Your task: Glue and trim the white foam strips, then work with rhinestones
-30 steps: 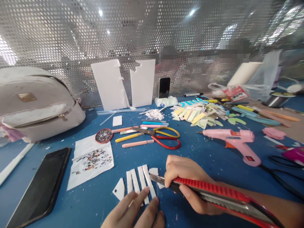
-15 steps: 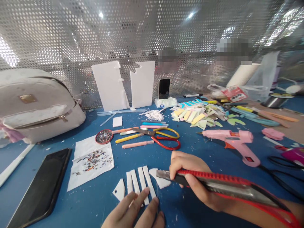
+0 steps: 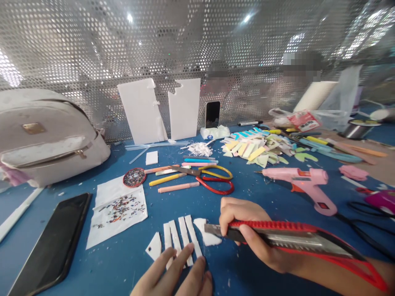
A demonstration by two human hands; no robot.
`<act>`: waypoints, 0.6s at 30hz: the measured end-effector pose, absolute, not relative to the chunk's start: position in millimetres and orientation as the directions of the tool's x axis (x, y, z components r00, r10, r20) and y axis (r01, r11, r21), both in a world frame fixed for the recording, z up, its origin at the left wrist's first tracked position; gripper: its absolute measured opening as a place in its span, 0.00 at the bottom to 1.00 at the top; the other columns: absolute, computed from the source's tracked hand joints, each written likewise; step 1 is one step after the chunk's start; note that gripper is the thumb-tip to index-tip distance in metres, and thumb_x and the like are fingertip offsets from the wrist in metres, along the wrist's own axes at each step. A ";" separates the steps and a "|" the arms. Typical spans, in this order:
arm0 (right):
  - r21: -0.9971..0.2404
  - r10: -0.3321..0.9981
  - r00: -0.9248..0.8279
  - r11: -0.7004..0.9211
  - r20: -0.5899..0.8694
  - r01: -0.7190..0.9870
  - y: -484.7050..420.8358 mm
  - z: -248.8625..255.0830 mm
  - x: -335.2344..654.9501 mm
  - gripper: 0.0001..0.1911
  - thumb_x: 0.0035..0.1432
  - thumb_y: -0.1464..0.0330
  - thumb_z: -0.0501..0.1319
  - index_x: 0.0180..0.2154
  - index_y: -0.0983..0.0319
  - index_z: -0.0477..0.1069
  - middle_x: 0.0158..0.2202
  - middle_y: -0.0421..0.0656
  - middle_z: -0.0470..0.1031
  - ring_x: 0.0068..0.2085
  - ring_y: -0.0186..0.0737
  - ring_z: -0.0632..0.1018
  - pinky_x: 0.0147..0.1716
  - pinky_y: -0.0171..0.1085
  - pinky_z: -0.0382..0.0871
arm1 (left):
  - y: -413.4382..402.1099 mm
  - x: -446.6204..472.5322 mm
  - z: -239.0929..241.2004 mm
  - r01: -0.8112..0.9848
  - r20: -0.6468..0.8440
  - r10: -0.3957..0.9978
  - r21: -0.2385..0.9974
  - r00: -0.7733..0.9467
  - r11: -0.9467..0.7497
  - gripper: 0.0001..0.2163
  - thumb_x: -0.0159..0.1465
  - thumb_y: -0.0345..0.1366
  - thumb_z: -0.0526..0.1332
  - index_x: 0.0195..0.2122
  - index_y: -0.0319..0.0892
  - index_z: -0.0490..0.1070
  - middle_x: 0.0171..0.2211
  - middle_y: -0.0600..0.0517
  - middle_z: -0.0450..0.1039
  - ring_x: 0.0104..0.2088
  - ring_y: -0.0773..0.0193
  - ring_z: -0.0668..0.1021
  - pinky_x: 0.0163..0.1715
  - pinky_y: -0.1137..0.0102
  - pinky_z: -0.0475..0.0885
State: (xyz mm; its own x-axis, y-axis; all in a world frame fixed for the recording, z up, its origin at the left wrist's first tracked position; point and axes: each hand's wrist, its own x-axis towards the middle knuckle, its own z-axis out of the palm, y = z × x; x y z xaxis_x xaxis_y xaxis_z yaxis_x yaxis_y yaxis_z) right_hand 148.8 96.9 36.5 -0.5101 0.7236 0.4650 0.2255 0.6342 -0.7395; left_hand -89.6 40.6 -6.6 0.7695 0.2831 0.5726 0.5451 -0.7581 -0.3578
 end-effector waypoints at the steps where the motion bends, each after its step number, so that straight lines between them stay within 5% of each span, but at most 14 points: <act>1: -0.738 0.722 -0.508 0.637 0.470 0.222 96.7 36.1 148.5 0.28 0.71 0.52 0.45 0.29 0.62 0.70 0.25 0.42 0.69 0.29 0.37 0.71 0.29 0.36 0.61 | 40.9 -89.1 -7.1 0.549 0.582 0.285 -0.345 0.761 -0.761 0.13 0.71 0.28 0.55 0.42 0.47 0.79 0.44 0.61 0.80 0.42 0.65 0.83 0.36 0.72 0.81; 8: -0.749 0.709 -0.510 0.639 0.486 0.175 99.0 33.1 148.5 0.27 0.72 0.54 0.46 0.29 0.62 0.70 0.22 0.40 0.66 0.25 0.35 0.69 0.28 0.36 0.62 | 41.7 -86.0 -2.8 0.564 0.616 0.287 -0.316 0.733 -0.763 0.14 0.72 0.30 0.53 0.42 0.49 0.79 0.44 0.59 0.80 0.43 0.66 0.82 0.41 0.72 0.79; 18: -0.730 0.674 -0.527 0.669 0.518 0.139 101.2 33.0 150.8 0.21 0.70 0.60 0.48 0.30 0.62 0.70 0.24 0.41 0.67 0.27 0.36 0.71 0.28 0.35 0.63 | 41.9 -89.8 6.6 0.502 0.475 0.304 -0.374 0.826 -0.780 0.15 0.73 0.33 0.51 0.55 0.48 0.73 0.57 0.52 0.74 0.53 0.62 0.79 0.50 0.68 0.77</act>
